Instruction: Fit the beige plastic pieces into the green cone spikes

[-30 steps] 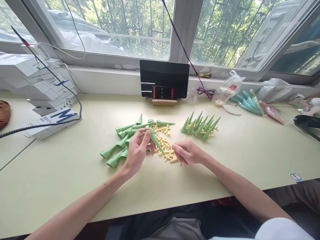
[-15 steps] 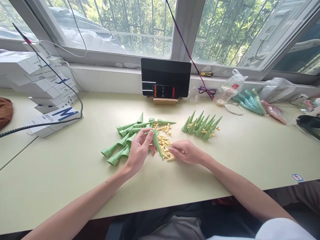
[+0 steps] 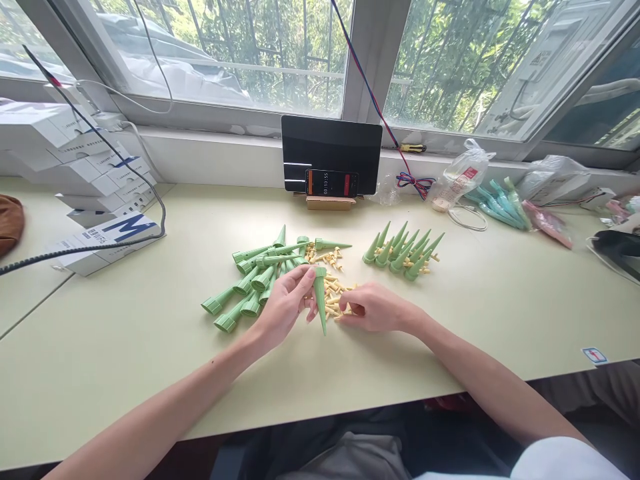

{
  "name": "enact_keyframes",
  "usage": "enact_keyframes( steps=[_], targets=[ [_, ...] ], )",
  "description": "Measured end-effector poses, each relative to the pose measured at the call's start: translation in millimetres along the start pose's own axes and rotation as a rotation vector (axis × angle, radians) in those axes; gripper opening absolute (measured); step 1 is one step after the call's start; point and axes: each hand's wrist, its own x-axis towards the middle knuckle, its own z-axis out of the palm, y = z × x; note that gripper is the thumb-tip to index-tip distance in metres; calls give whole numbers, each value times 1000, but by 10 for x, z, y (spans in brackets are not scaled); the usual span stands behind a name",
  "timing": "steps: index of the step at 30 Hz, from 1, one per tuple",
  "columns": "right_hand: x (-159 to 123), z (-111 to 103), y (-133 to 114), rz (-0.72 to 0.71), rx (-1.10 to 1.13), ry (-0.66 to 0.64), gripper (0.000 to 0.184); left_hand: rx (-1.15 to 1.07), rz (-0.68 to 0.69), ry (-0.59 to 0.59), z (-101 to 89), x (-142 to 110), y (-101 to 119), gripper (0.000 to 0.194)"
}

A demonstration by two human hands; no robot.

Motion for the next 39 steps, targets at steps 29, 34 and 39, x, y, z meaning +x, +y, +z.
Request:
enact_keyframes(
  steps=[29,34,39],
  targets=[
    [-10,-15,-67,-13,-62,-33,7,-31,-6,18,-10,-1,9,31],
    [-28,-9,-73,-48,19,95,5,-40,-4,28,-8,9,8,33],
    [-16,30,-42,-104,136,336,5,-39,4,28,-3,12,2,33]
  ],
)
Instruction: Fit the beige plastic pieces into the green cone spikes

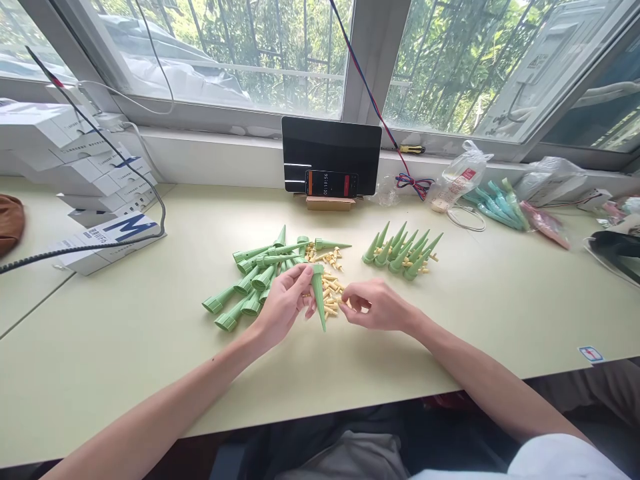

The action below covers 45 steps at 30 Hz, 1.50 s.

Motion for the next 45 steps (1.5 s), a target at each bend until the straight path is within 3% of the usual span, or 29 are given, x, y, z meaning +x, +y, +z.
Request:
enact_keyframes(
  steps=[3,9,20,29,45],
  targets=[
    [11,24,29,0,17,149,6,17,-8,-12,-4,-1,-7,35],
    [28,53,33,-35,7,230,9,67,-39,-37,9,-5,-1,38],
    [22,62,48,-71,33,237,6,201,-7,-56,20,-33,13,38],
    [46,43,24,-111,39,274,10,402,86,-2,43,-65,40,31],
    [33,54,29,-54,49,227,12,430,140,-7,81,-89,65,28]
  ],
)
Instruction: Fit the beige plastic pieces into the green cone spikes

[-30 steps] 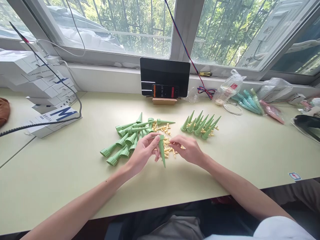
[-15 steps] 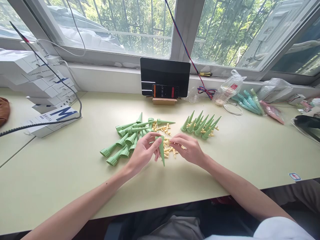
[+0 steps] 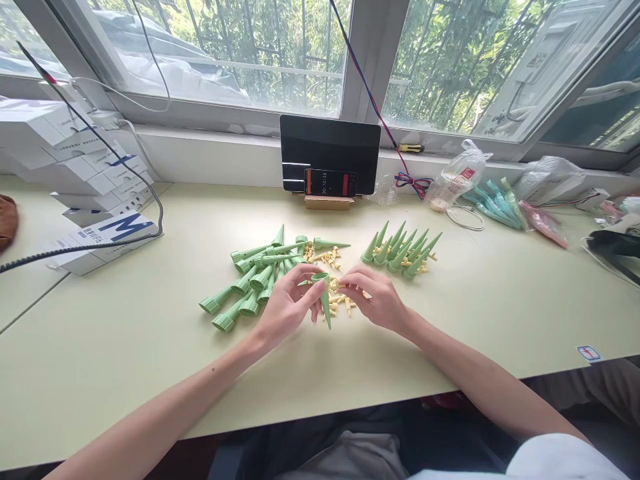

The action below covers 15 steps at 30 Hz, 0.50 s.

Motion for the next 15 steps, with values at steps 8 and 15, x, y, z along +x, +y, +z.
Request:
enact_keyframes(
  steps=[8,15],
  targets=[
    [-18,24,37,17,-16,-18,10,-13,57,-24,0,-8,-73,26],
    [-7,15,8,29,-78,-42,19,-26,44,-13,1,-8,-74,28]
  ],
)
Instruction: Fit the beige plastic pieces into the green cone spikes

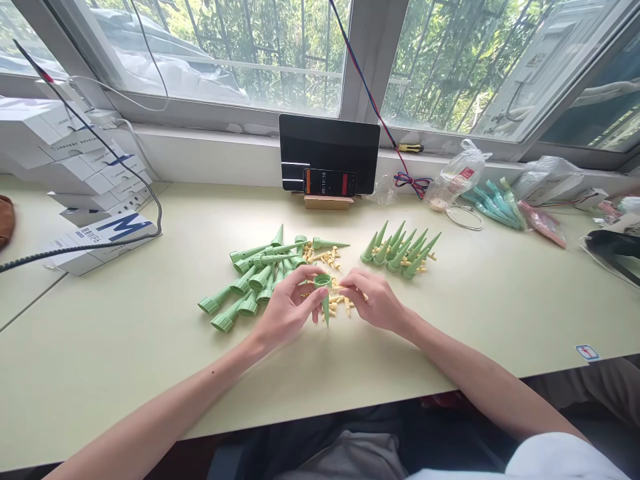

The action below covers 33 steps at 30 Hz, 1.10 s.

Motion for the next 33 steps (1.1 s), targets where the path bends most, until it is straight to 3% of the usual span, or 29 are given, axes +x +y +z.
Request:
enact_keyframes(
  steps=[11,23,33],
  targets=[
    [-15,9,-6,21,-39,-63,33,31,-1,-34,-14,-17,-49,31],
    [-12,24,0,73,-77,-36,40,18,-5,-109,0,-2,-14,34],
    [-11,35,-23,139,32,-30,42,129,127,-52,-11,-21,-53,28]
  ],
)
